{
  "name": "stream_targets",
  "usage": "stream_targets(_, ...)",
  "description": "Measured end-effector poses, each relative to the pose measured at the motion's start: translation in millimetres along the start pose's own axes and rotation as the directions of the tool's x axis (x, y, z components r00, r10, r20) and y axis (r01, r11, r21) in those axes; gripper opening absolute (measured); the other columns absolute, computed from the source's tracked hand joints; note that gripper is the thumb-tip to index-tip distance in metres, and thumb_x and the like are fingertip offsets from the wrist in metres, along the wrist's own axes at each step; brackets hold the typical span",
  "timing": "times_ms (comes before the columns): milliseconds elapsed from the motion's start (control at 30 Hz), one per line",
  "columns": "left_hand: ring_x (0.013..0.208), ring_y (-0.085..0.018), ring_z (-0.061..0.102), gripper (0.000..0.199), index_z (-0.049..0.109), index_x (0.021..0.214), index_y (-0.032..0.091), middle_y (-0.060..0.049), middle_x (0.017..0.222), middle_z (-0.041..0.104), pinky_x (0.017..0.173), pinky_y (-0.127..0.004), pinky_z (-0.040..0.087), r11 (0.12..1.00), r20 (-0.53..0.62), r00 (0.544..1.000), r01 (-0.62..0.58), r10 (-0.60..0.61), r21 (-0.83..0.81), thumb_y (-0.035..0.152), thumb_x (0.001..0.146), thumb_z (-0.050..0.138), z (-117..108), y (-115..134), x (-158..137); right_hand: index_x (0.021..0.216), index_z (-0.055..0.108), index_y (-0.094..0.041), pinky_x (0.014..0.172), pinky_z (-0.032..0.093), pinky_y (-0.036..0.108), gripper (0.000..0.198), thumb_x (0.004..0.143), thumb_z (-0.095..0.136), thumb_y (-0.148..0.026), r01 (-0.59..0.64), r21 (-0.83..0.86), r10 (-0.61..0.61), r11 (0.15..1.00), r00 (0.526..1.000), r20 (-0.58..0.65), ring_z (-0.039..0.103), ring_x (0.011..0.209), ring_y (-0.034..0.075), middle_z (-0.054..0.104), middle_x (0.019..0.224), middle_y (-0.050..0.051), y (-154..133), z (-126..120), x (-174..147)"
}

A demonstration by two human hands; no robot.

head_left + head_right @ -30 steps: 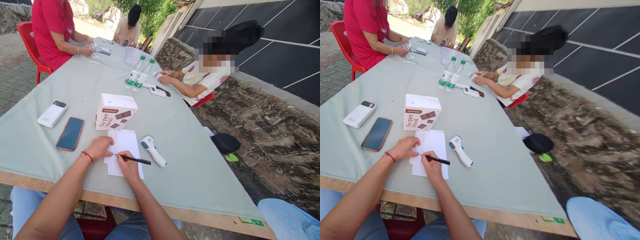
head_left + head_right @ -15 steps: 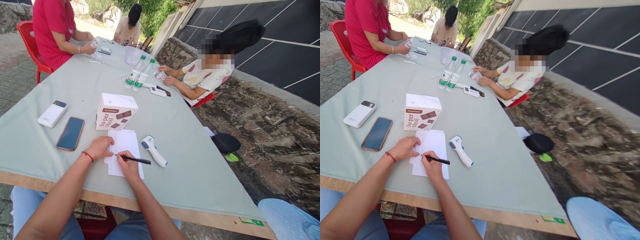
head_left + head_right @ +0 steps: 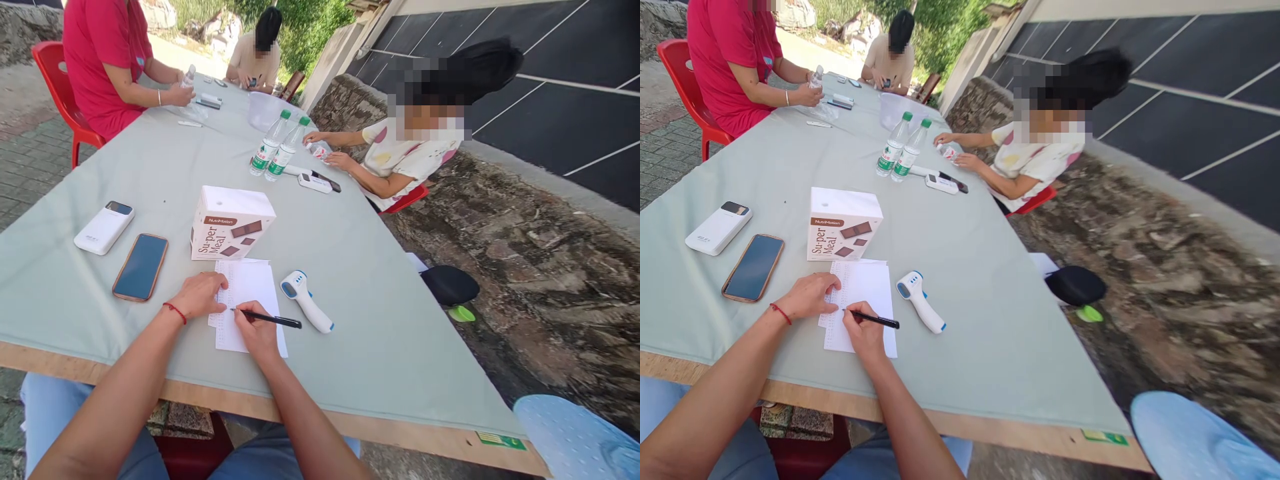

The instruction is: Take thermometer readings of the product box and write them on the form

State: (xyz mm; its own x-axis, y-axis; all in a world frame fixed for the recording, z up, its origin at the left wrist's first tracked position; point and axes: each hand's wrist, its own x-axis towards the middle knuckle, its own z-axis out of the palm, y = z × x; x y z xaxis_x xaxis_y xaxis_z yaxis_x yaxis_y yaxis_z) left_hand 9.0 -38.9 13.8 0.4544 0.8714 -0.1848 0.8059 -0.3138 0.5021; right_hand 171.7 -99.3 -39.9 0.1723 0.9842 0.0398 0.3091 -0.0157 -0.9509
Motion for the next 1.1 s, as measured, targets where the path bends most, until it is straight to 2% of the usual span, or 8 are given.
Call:
stream_targets(333,0.095,-0.024,0.062,0.033,0.058,0.103,0.023,-0.002,0.099,0.066,0.068,-0.031,0.042,1.0,-0.01,1.0,0.003,-0.003,0.002,0.025,0.072,0.067,0.4,0.1,-0.3,0.066,0.059,-0.021,0.058,0.041,0.029,0.014,0.069,0.057,-0.035,-0.007,0.01,0.007,1.0,1.0,0.007,0.049,0.058,0.014,0.057,0.061,-0.002,3.0,0.0,-0.3)
stream_targets(600,0.093,-0.025,0.062,0.033,0.059,0.103,0.022,-0.003,0.098,0.066,0.067,-0.031,0.041,1.0,-0.017,1.0,0.0,0.0,-0.012,0.025,0.071,0.068,1.1,-1.0,0.3,0.067,0.059,-0.021,0.059,0.042,0.029,0.014,0.068,0.058,-0.035,-0.044,0.025,0.045,0.999,0.998,-0.038,0.05,0.059,0.015,0.057,0.062,-0.002,3.8,-1.0,-0.8)
stream_targets(1100,0.095,-0.023,0.061,0.033,0.057,0.103,0.023,-0.002,0.097,0.065,0.068,-0.031,0.042,1.0,-0.011,1.0,-0.003,0.003,-0.002,0.026,0.072,0.067,0.4,-1.3,-0.1,0.065,0.058,-0.022,0.056,0.04,0.028,0.013,0.068,0.057,-0.034,-0.003,-0.001,0.003,1.0,1.0,-0.012,0.048,0.057,0.014,0.055,0.059,-0.003,2.8,-0.5,-0.3)
